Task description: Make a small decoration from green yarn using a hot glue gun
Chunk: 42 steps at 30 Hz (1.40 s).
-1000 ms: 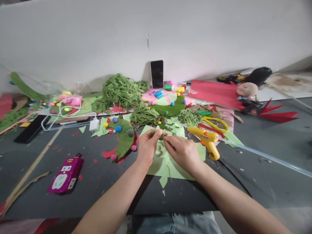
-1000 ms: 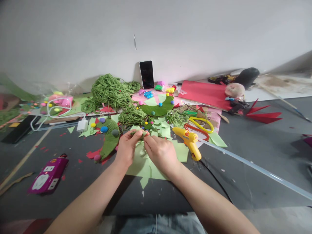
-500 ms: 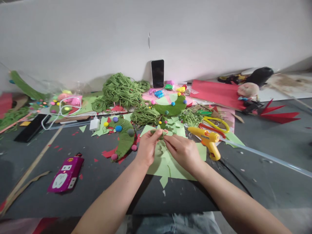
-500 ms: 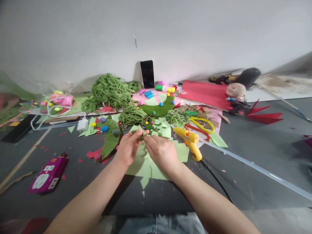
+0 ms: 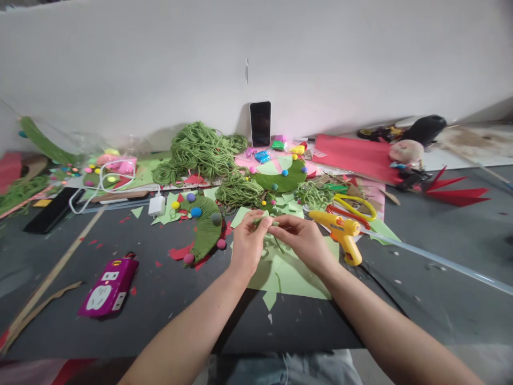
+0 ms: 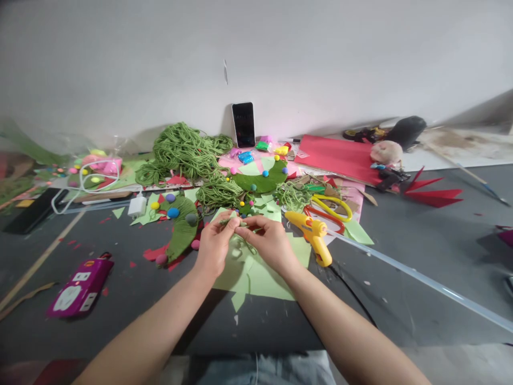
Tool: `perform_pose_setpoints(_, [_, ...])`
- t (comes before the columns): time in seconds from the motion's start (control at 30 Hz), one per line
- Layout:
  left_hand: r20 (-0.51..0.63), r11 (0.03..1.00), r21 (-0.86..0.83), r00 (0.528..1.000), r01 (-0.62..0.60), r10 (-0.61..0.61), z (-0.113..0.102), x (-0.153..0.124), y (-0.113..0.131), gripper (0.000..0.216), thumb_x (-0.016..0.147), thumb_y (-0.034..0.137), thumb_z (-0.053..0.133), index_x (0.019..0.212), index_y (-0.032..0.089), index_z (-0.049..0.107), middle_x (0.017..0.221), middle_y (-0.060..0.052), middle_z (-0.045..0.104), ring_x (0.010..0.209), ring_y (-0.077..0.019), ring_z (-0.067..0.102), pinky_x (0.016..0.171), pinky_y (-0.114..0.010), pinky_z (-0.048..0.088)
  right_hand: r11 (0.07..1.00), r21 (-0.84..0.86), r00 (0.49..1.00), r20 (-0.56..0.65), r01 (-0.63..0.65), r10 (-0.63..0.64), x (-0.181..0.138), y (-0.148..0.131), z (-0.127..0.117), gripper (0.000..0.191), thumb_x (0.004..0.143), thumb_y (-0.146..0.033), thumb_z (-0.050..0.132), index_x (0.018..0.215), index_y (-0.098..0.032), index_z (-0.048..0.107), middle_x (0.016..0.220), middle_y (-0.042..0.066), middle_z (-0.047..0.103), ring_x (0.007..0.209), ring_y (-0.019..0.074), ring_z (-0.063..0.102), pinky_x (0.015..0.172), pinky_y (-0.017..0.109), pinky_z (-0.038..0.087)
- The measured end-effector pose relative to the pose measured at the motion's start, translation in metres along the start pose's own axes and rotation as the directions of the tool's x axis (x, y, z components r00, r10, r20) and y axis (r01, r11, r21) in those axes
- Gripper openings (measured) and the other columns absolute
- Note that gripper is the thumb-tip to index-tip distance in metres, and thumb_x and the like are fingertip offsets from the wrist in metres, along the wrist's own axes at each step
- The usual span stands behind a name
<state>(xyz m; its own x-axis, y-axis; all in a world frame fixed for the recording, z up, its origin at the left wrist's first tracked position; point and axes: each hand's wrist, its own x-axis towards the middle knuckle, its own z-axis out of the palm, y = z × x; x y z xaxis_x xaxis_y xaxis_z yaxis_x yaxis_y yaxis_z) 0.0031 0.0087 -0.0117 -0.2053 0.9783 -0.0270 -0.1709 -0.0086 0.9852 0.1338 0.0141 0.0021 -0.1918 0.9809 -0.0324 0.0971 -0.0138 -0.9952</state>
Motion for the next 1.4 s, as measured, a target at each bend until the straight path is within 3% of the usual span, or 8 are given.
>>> perform_pose_setpoints(0.17, [0.011, 0.998, -0.031, 0.999, 0.05, -0.05, 0.0, -0.001, 0.002, 0.019, 0.069, 0.037, 0.073, 0.071, 0.018, 0.071, 0.091, -0.006, 0.063, 0.095, -0.0204, 0.057, 0.083, -0.03, 0.044, 0.997, 0.057, 0.999, -0.013, -0.052, 0.053, -0.001, -0.001, 0.002, 0.023, 0.072, -0.038, 0.067, 0.077, -0.016, 0.068, 0.073, 0.004, 0.069, 0.065, 0.0147, 0.06, 0.063, 0.028, 0.045])
perform_pose_setpoints(0.47, [-0.016, 0.993, -0.081, 0.996, 0.086, -0.087, 0.001, 0.001, -0.004, 0.018, 0.07, 0.037, 0.072, 0.074, 0.019, 0.07, 0.082, -0.002, 0.064, 0.082, -0.0155, 0.058, 0.078, -0.028, 0.043, 0.991, 0.093, 0.995, 0.03, -0.1, 0.098, 0.001, -0.002, 0.0, 0.024, 0.071, -0.04, 0.068, 0.075, -0.017, 0.066, 0.059, -0.003, 0.055, 0.049, 0.0079, 0.04, 0.046, 0.022, 0.03])
perform_pose_setpoints(0.77, [0.004, 0.999, -0.04, 1.0, 0.028, -0.027, 0.001, -0.001, -0.004, 0.017, 0.072, 0.036, 0.071, 0.074, 0.019, 0.071, 0.086, -0.003, 0.064, 0.091, -0.0172, 0.058, 0.085, -0.029, 0.042, 0.979, 0.16, 0.992, 0.033, -0.125, 0.122, 0.003, 0.001, 0.0, 0.033, 0.067, -0.048, 0.073, 0.066, -0.017, 0.062, 0.051, -0.006, 0.046, 0.045, 0.0067, 0.033, 0.044, 0.023, 0.024])
perform_pose_setpoints(1.03, [0.169, 0.961, -0.123, 0.959, 0.249, -0.227, 0.0, 0.001, 0.005, 0.027, 0.071, 0.044, 0.072, 0.084, 0.02, 0.071, 0.082, -0.003, 0.069, 0.08, -0.0161, 0.062, 0.074, -0.027, 0.046, 0.969, 0.188, 0.987, 0.025, -0.158, 0.156, 0.003, -0.002, -0.004, 0.032, 0.067, -0.044, 0.073, 0.063, -0.017, 0.058, 0.051, -0.007, 0.044, 0.046, 0.0066, 0.033, 0.045, 0.023, 0.024])
perform_pose_setpoints(1.17, [0.137, 0.957, -0.135, 0.961, 0.258, -0.24, -0.001, 0.004, 0.004, 0.02, 0.064, 0.034, 0.079, 0.073, 0.018, 0.07, 0.071, 0.0, 0.067, 0.069, -0.0123, 0.06, 0.069, -0.025, 0.045, 0.978, 0.158, 0.991, 0.014, -0.134, 0.134, 0.002, -0.001, -0.004, 0.028, 0.069, -0.04, 0.071, 0.062, -0.017, 0.057, 0.053, -0.007, 0.044, 0.047, 0.0065, 0.034, 0.046, 0.023, 0.025])
perform_pose_setpoints(1.27, [0.144, 0.921, -0.197, 0.94, 0.335, -0.311, -0.001, 0.005, 0.004, 0.019, 0.063, 0.031, 0.079, 0.067, 0.016, 0.069, 0.063, 0.001, 0.064, 0.062, -0.0099, 0.057, 0.064, -0.023, 0.045, 0.988, 0.113, 0.994, -0.001, -0.108, 0.108, 0.002, -0.002, -0.003, 0.025, 0.068, -0.036, 0.071, 0.063, -0.016, 0.057, 0.057, -0.005, 0.049, 0.051, 0.0073, 0.038, 0.049, 0.023, 0.028])
perform_pose_setpoints(1.4, [0.171, 0.878, -0.274, 0.918, 0.394, -0.358, 0.0, 0.004, 0.005, 0.018, 0.061, 0.03, 0.081, 0.065, 0.015, 0.07, 0.063, 0.0, 0.066, 0.063, -0.0091, 0.059, 0.065, -0.021, 0.046, 0.99, 0.084, 0.993, -0.025, -0.11, 0.112, 0.002, -0.004, -0.003, 0.023, 0.067, -0.036, 0.07, 0.063, -0.015, 0.059, 0.059, -0.003, 0.053, 0.053, 0.0084, 0.042, 0.051, 0.023, 0.032])
